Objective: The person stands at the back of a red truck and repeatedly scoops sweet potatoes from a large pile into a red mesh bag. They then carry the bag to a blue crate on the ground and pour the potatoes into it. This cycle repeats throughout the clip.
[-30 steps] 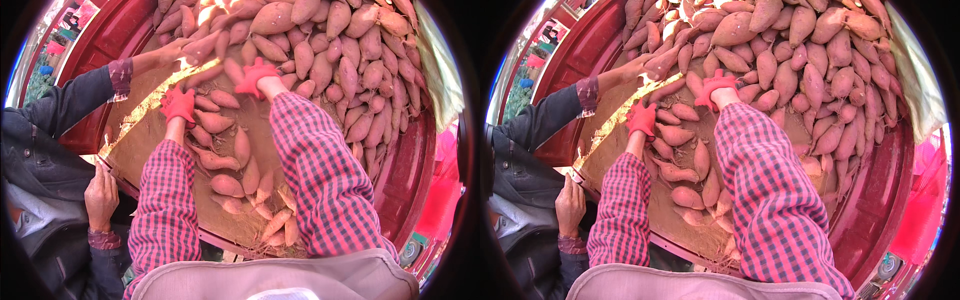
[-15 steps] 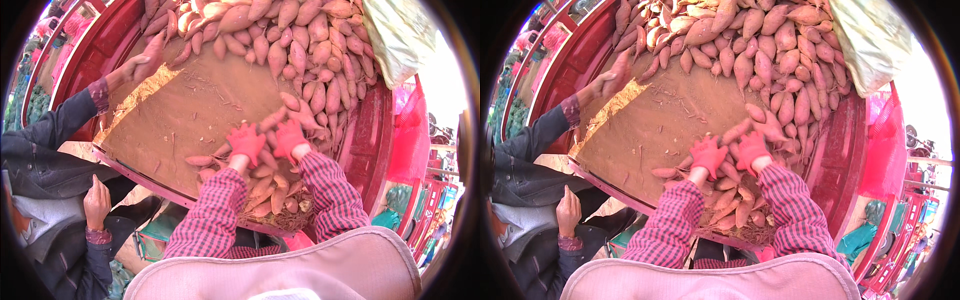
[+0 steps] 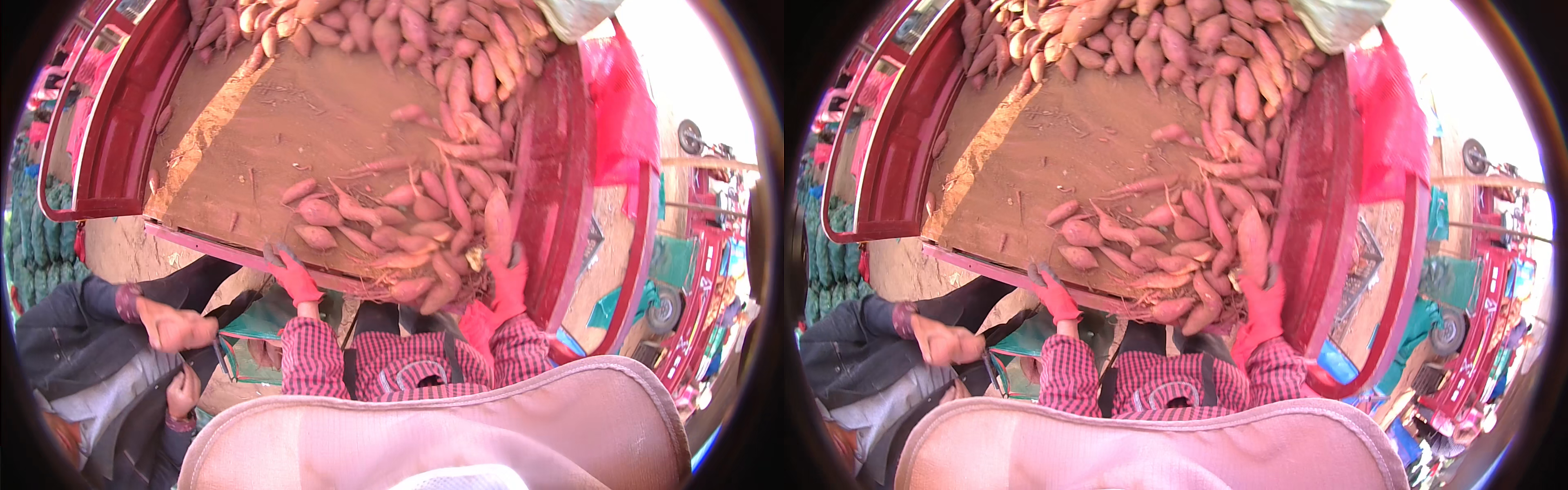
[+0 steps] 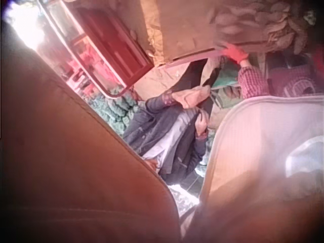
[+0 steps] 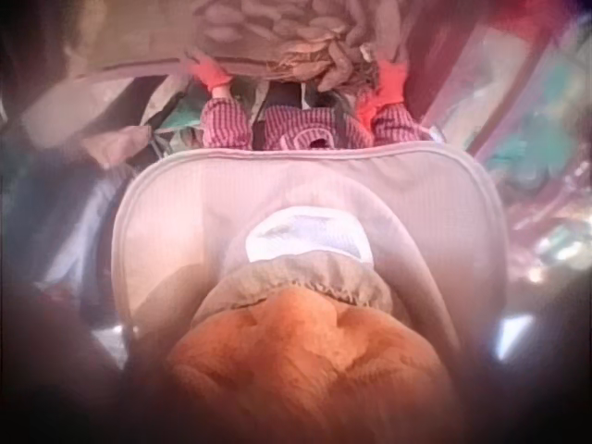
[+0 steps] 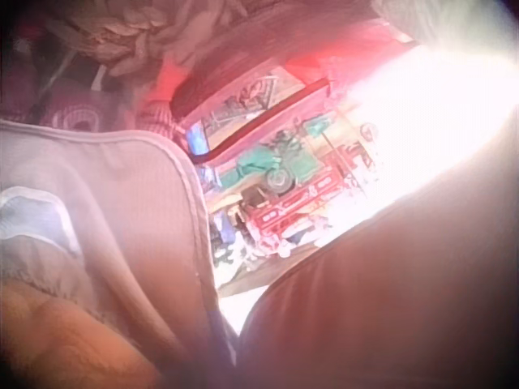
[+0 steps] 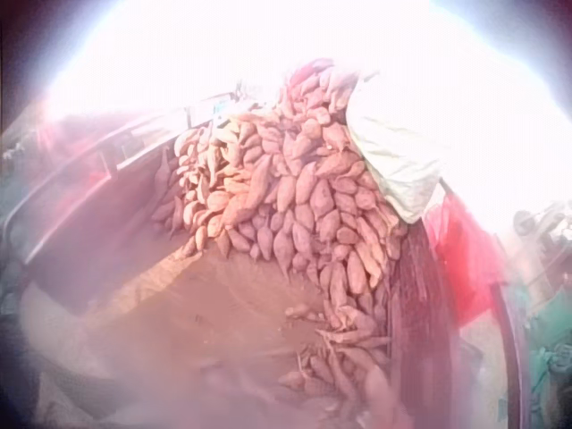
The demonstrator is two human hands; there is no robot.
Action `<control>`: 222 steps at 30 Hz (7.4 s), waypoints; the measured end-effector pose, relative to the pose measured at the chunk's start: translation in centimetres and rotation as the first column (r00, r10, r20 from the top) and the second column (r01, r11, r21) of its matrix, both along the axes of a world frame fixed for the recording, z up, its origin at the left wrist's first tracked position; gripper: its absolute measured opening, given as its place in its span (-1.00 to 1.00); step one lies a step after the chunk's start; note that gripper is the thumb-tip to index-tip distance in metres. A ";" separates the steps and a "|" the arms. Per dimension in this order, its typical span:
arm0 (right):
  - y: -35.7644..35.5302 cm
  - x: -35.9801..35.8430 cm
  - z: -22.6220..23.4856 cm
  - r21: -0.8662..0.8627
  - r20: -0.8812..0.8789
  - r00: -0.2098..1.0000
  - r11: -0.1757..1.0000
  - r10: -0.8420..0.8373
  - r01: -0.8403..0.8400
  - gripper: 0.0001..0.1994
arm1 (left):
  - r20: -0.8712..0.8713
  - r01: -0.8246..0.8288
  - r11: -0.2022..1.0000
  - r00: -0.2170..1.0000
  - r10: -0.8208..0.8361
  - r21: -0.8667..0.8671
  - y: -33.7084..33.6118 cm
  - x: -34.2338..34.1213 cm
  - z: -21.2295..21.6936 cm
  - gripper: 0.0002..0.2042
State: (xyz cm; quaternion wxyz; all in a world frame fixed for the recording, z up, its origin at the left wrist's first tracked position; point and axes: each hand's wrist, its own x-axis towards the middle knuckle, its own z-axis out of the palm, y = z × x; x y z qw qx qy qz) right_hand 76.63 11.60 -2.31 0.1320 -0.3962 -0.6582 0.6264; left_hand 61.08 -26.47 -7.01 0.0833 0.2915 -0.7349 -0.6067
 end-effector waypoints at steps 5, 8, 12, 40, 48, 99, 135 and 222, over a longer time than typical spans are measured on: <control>-10.5 6.8 -6.6 -0.557 0.307 0.948 0.793 -0.078 0.246 -0.44 | 0.265 0.078 0.868 0.962 0.063 -0.491 6.0 5.6 -0.4 -0.34; -12.7 6.5 -7.3 -0.633 0.313 0.927 0.683 -0.204 0.364 -0.49 | 0.613 0.173 0.944 0.789 0.039 -0.282 12.4 9.6 0.0 -0.34; -10.7 3.7 -5.0 -0.785 0.065 0.985 0.602 -0.160 0.149 -0.46 | 0.510 0.010 0.942 0.839 -0.190 0.334 16.5 9.8 -1.2 -0.50; -5.7 7.2 11.7 -0.522 0.230 0.970 0.832 -0.075 0.188 -0.50 | 0.376 0.609 -0.089 0.363 -0.853 -0.788 21.2 -4.7 2.4 -0.67; -6.5 5.7 9.5 -0.713 0.043 0.979 0.681 -0.197 0.168 -0.51 | 0.848 0.694 -0.581 0.082 -0.524 -0.426 21.9 -10.4 2.2 -0.63; -2.7 41.9 16.2 0.030 -0.184 0.471 0.474 -0.863 0.880 -0.46 | 0.312 0.555 -0.229 -0.710 -0.631 0.800 30.5 41.0 21.3 -0.78; 7.7 11.0 28.2 0.730 -0.219 0.974 0.652 -0.058 0.203 -0.60 | 0.719 0.970 0.171 0.245 -0.651 -0.176 5.5 6.7 4.3 -0.45; -3.2 1.5 13.9 -0.808 -0.250 0.950 0.502 0.184 -0.310 0.05 | 0.416 0.925 0.094 0.255 -0.873 -0.368 35.2 -16.8 4.0 -0.53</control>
